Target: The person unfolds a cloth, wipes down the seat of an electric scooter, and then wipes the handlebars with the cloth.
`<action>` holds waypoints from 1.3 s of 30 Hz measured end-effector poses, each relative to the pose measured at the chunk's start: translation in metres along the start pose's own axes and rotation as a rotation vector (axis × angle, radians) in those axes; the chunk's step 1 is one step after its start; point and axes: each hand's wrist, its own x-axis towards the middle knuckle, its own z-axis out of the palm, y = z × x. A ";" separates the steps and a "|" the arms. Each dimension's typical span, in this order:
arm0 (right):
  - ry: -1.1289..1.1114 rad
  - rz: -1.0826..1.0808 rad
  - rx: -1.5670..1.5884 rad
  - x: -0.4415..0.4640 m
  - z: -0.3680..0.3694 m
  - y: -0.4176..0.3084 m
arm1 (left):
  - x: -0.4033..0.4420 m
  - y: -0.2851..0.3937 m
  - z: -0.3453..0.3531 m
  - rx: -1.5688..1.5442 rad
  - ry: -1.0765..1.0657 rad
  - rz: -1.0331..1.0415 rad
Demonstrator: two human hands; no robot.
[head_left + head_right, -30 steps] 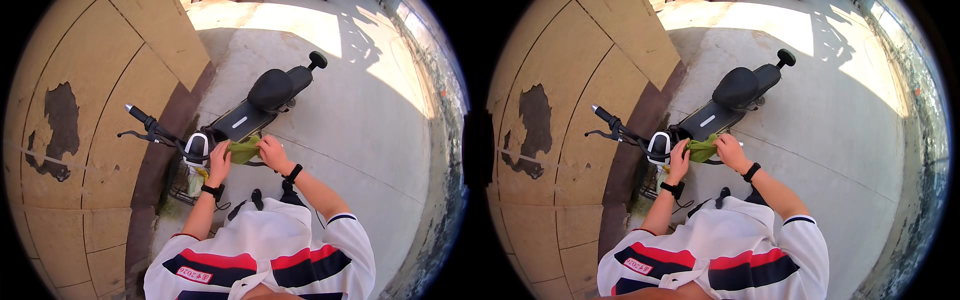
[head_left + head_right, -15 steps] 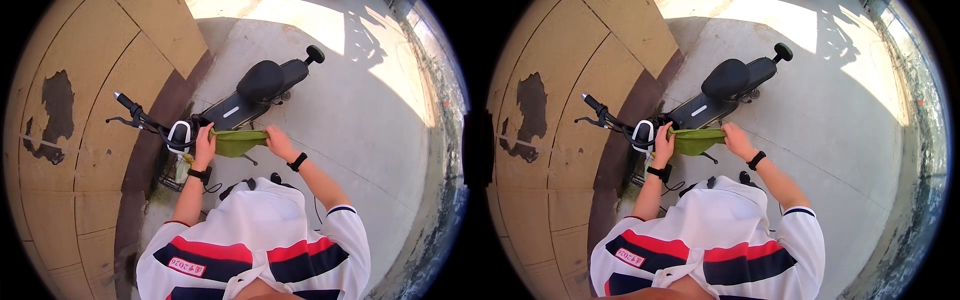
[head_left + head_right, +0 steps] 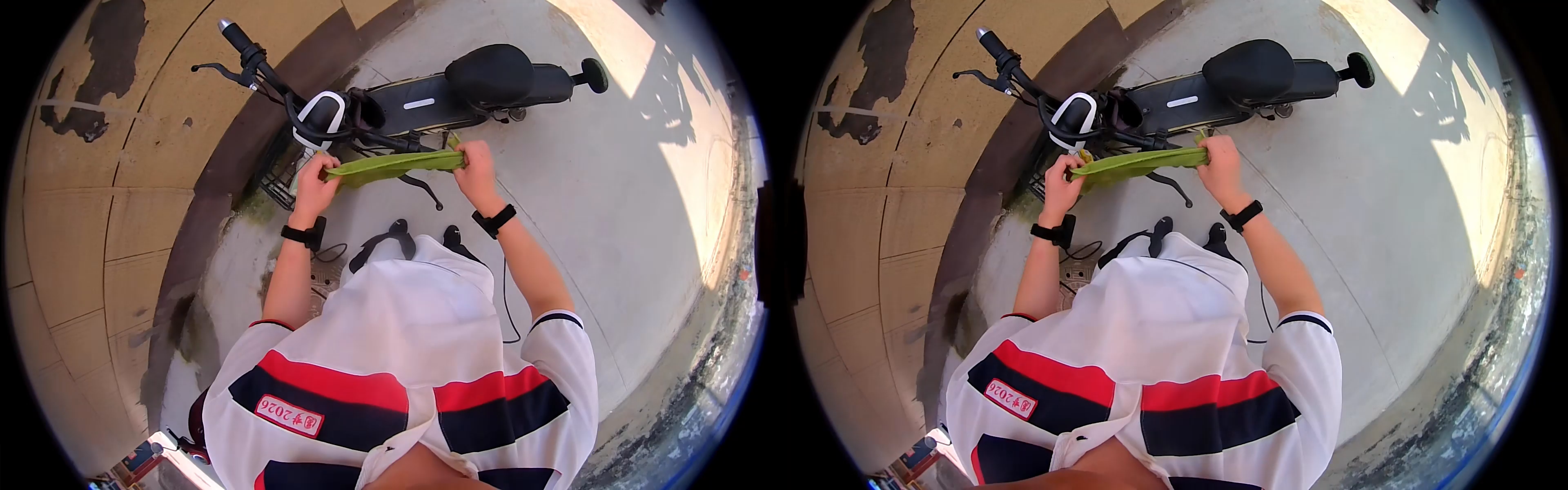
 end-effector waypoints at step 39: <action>0.146 0.321 0.032 -0.065 -0.011 -0.027 | 0.051 -0.010 0.087 0.388 -0.031 0.276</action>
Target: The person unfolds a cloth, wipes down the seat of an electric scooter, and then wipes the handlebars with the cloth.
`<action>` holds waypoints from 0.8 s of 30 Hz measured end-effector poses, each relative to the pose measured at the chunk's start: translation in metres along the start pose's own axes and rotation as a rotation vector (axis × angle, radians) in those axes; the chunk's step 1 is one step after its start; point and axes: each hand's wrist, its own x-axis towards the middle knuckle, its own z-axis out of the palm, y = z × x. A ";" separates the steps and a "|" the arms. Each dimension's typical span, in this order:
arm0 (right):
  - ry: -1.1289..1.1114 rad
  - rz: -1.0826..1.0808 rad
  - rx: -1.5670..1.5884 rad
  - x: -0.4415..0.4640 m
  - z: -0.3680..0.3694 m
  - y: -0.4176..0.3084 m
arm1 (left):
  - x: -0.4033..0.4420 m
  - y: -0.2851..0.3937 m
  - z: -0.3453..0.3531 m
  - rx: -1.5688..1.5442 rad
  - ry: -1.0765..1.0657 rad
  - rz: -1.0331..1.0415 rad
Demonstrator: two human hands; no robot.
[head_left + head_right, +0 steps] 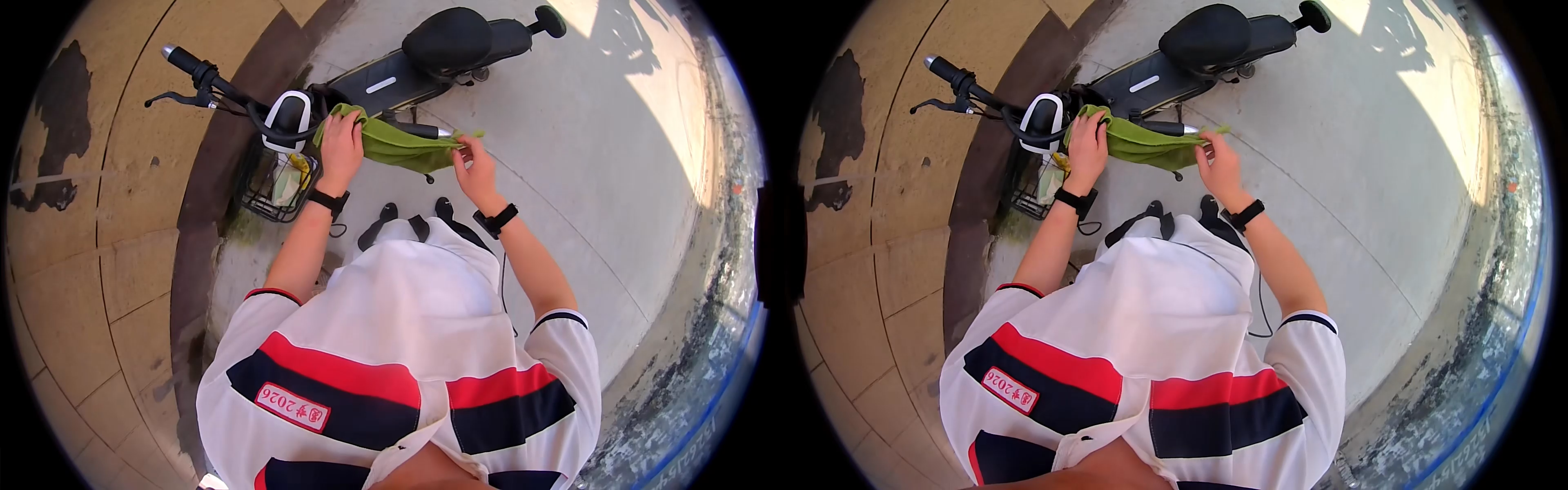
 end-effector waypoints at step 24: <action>-0.166 -0.466 -0.169 0.038 0.038 -0.001 | -0.035 0.005 -0.039 -0.393 0.032 -0.222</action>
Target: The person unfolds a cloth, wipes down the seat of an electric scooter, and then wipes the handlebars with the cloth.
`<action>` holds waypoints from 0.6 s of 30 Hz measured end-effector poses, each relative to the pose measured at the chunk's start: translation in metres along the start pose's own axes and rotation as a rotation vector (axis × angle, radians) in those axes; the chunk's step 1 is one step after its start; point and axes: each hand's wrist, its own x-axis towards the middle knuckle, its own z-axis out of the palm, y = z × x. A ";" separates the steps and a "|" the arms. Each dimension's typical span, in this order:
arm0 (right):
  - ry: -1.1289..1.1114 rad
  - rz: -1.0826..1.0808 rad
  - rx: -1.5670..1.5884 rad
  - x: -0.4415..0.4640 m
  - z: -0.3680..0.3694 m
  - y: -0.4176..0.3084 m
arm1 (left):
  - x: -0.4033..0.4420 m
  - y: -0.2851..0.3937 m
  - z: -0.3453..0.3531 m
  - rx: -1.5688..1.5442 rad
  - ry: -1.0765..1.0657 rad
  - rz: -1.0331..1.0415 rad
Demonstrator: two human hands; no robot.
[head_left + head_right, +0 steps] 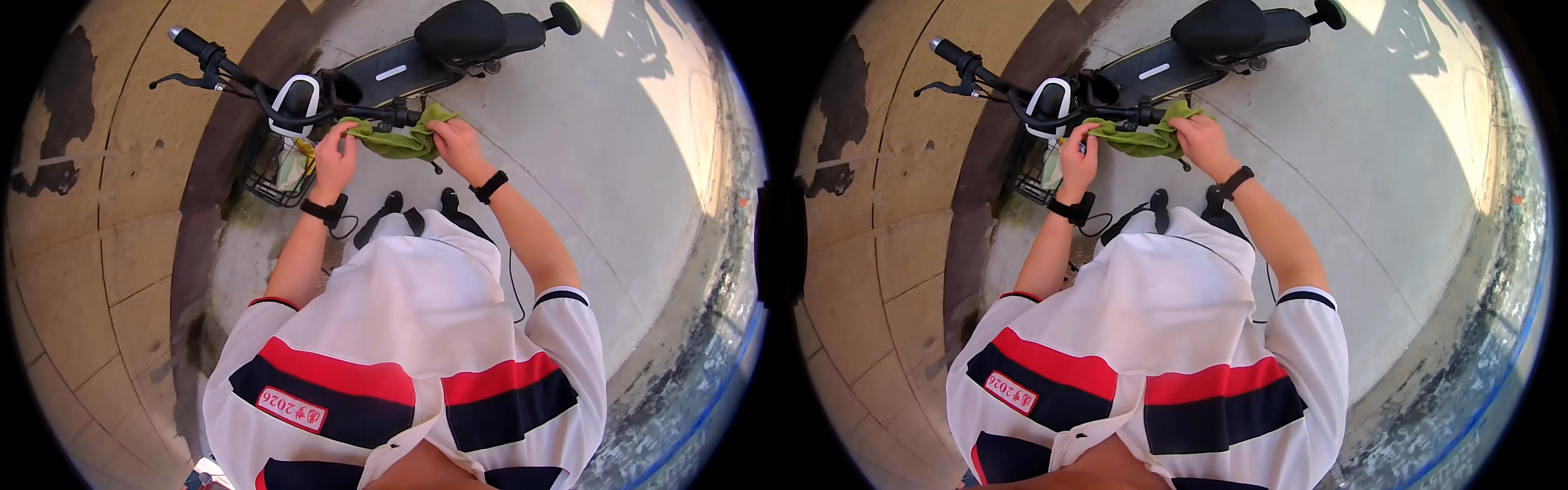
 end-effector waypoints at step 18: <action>-0.147 0.101 0.024 -0.021 -0.030 0.003 | 0.021 0.001 0.039 0.228 -0.179 0.109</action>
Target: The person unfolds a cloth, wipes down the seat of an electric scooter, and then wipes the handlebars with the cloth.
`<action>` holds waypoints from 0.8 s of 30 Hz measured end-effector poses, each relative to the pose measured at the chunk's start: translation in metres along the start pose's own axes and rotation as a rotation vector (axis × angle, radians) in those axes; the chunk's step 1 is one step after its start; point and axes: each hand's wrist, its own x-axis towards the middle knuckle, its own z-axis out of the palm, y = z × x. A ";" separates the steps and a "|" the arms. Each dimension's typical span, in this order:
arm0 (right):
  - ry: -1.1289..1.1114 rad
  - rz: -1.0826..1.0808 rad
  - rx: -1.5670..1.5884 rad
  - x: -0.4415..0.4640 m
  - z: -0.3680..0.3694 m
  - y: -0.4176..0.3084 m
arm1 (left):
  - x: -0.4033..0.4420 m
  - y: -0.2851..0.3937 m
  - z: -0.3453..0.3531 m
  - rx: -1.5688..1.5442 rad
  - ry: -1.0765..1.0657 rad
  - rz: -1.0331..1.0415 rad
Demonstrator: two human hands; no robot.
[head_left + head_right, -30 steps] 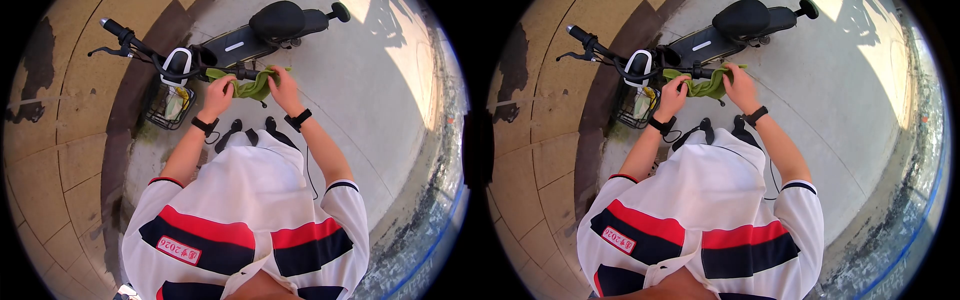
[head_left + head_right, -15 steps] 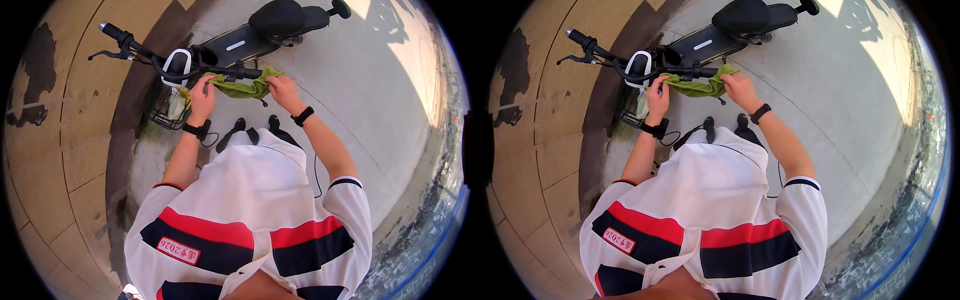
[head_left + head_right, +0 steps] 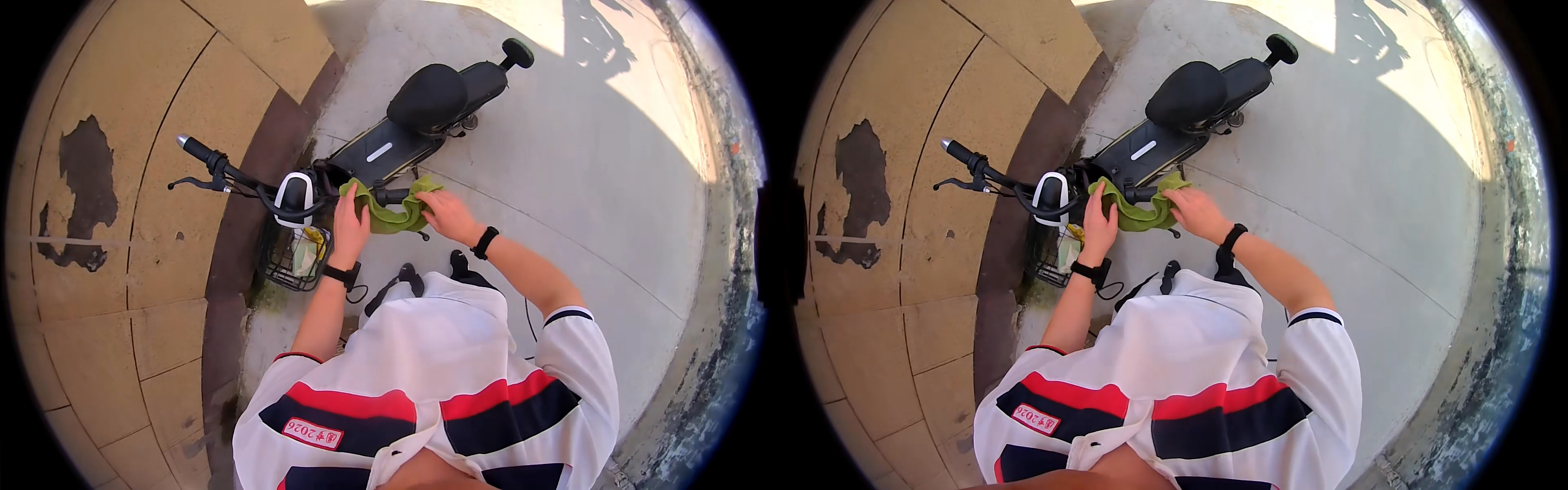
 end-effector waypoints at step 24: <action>-0.137 -0.111 -0.014 0.043 0.028 0.030 | -0.002 0.009 0.002 0.265 0.052 -0.210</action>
